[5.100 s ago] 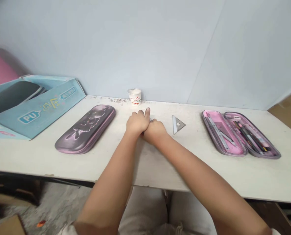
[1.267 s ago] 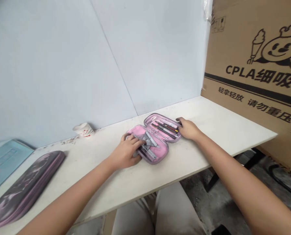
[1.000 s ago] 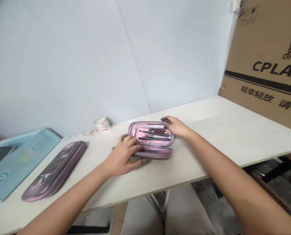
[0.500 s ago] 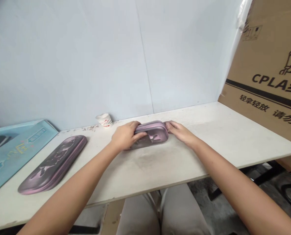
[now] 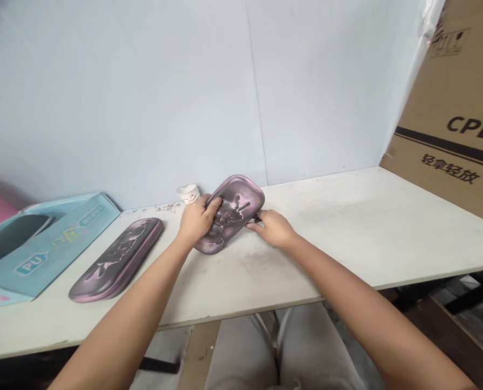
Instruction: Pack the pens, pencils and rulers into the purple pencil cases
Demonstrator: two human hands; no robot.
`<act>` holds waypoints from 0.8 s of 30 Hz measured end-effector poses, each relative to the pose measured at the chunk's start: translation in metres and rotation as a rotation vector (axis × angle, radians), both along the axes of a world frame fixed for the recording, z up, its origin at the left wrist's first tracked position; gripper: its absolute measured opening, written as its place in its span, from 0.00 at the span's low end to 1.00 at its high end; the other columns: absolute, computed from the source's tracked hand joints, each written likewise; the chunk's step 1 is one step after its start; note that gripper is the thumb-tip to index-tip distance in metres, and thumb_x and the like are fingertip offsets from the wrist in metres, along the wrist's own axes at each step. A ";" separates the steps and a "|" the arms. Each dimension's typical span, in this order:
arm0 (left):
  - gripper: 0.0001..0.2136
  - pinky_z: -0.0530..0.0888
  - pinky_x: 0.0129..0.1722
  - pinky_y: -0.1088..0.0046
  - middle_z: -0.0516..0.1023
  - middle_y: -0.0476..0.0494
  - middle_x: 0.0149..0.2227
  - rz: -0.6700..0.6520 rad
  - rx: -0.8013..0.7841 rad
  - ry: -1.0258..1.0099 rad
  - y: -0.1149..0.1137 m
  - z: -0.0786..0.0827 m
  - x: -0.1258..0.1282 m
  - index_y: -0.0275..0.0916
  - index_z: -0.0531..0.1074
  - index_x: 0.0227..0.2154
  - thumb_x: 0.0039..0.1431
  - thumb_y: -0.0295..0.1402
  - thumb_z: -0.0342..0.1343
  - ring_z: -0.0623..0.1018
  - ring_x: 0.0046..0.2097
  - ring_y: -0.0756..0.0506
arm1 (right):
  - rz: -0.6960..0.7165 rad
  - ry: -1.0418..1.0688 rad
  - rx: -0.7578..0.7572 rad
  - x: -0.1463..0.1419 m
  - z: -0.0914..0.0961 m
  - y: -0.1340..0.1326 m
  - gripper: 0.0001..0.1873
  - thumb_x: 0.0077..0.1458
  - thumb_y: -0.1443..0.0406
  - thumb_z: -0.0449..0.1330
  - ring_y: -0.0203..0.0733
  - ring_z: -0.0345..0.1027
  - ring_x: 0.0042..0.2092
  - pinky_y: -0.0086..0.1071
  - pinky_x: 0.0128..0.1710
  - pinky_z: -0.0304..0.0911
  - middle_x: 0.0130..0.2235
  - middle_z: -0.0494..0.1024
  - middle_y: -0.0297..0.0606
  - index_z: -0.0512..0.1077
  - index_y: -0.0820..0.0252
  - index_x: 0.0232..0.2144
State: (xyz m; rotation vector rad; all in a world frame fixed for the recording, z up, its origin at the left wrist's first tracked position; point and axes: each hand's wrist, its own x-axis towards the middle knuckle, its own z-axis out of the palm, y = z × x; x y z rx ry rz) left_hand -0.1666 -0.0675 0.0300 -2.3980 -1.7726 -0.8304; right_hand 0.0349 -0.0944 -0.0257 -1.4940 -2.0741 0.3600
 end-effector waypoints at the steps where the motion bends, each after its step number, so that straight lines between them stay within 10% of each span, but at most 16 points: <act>1: 0.25 0.61 0.28 0.72 0.77 0.42 0.30 0.003 -0.001 0.004 0.000 0.000 0.001 0.39 0.70 0.32 0.59 0.52 0.35 0.74 0.33 0.42 | -0.019 -0.047 0.010 0.000 0.001 -0.001 0.19 0.57 0.54 0.49 0.45 0.70 0.41 0.32 0.39 0.60 0.39 0.77 0.43 0.71 0.61 0.36; 10: 0.26 0.61 0.27 0.72 0.77 0.42 0.30 0.030 -0.013 0.033 -0.001 0.000 0.003 0.39 0.71 0.32 0.59 0.53 0.33 0.75 0.34 0.42 | -0.139 -0.407 0.045 0.008 0.005 -0.010 0.27 0.63 0.60 0.35 0.44 0.72 0.39 0.33 0.38 0.58 0.36 0.78 0.45 0.74 0.61 0.34; 24: 0.32 0.65 0.32 0.69 0.76 0.38 0.35 -0.161 0.046 0.395 -0.022 -0.005 0.065 0.36 0.69 0.38 0.56 0.58 0.31 0.76 0.37 0.39 | -0.317 -0.884 0.065 0.088 0.031 -0.026 0.25 0.59 0.60 0.41 0.51 0.73 0.34 0.37 0.30 0.58 0.32 0.79 0.51 0.77 0.61 0.31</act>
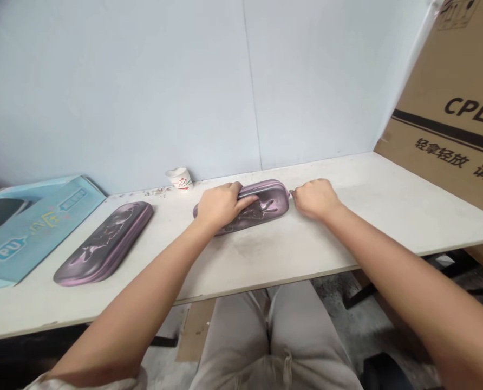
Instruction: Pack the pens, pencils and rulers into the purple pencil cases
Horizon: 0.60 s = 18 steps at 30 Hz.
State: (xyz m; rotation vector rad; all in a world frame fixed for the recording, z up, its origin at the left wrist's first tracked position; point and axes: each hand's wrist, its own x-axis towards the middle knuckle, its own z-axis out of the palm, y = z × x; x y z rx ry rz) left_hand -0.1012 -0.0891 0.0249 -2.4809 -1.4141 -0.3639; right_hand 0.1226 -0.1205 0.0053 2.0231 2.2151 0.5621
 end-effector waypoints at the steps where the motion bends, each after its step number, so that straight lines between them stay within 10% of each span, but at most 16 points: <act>1: 0.32 0.65 0.32 0.68 0.76 0.38 0.35 -0.023 0.009 0.019 -0.001 -0.001 0.006 0.35 0.69 0.38 0.56 0.58 0.31 0.76 0.37 0.39 | 0.005 -0.023 0.019 0.005 0.006 0.000 0.24 0.59 0.61 0.41 0.50 0.73 0.34 0.37 0.30 0.57 0.31 0.79 0.51 0.77 0.61 0.31; 7: 0.31 0.66 0.33 0.67 0.75 0.35 0.35 -0.099 0.048 0.076 -0.006 -0.007 0.025 0.33 0.68 0.39 0.57 0.56 0.33 0.76 0.38 0.39 | 0.223 -0.285 0.073 0.008 0.041 0.004 0.18 0.55 0.66 0.47 0.43 0.70 0.30 0.42 0.41 0.54 0.26 0.78 0.43 0.75 0.59 0.23; 18: 0.22 0.64 0.36 0.62 0.76 0.36 0.33 -0.018 0.095 -0.104 -0.012 -0.018 0.032 0.33 0.72 0.34 0.61 0.45 0.39 0.75 0.39 0.38 | 0.649 -0.462 0.102 -0.074 0.072 0.005 0.15 0.50 0.71 0.50 0.39 0.66 0.28 0.48 0.54 0.44 0.22 0.75 0.34 0.72 0.57 0.18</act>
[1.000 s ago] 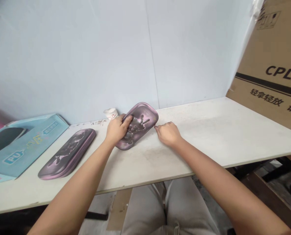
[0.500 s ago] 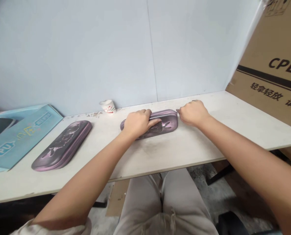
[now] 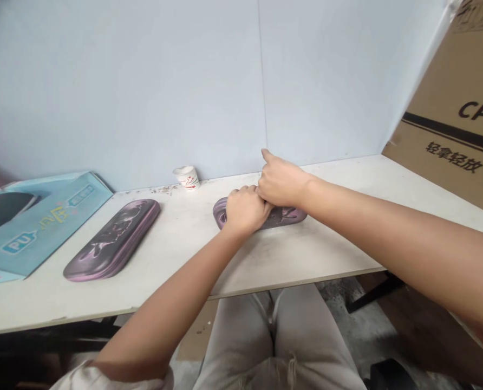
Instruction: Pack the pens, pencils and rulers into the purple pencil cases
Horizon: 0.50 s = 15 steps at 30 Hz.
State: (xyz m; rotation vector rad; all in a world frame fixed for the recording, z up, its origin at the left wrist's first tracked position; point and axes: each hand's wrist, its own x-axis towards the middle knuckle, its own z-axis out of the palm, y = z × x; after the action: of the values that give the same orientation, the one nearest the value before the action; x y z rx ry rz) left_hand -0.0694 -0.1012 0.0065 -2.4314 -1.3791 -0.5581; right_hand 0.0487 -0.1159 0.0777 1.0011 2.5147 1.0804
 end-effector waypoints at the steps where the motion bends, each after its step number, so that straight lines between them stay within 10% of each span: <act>1: 0.21 0.64 0.37 0.62 0.76 0.36 0.33 0.007 0.001 -0.020 -0.001 -0.001 0.001 0.34 0.72 0.33 0.62 0.42 0.39 0.74 0.39 0.38 | 0.014 0.006 0.009 0.001 0.001 -0.001 0.16 0.50 0.72 0.50 0.38 0.66 0.28 0.47 0.55 0.43 0.21 0.75 0.33 0.72 0.57 0.18; 9: 0.21 0.62 0.38 0.60 0.77 0.37 0.34 -0.022 0.090 -0.106 -0.008 -0.004 -0.001 0.34 0.72 0.34 0.63 0.34 0.33 0.74 0.39 0.39 | -0.251 0.656 -0.012 0.013 -0.039 -0.010 0.23 0.62 0.60 0.38 0.42 0.69 0.37 0.34 0.38 0.57 0.37 0.78 0.39 0.72 0.58 0.39; 15: 0.20 0.63 0.40 0.63 0.77 0.38 0.35 0.004 0.034 -0.085 -0.005 -0.001 -0.026 0.36 0.72 0.35 0.63 0.35 0.34 0.75 0.40 0.40 | -0.470 0.828 0.061 0.015 -0.078 -0.011 0.27 0.62 0.59 0.35 0.42 0.69 0.37 0.31 0.29 0.51 0.35 0.78 0.41 0.72 0.61 0.34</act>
State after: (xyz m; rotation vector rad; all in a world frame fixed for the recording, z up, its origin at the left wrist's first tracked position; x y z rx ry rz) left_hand -0.0954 -0.1064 0.0056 -2.4030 -1.3953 -0.6855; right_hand 0.0633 -0.1268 0.0001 2.2841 2.5356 0.6732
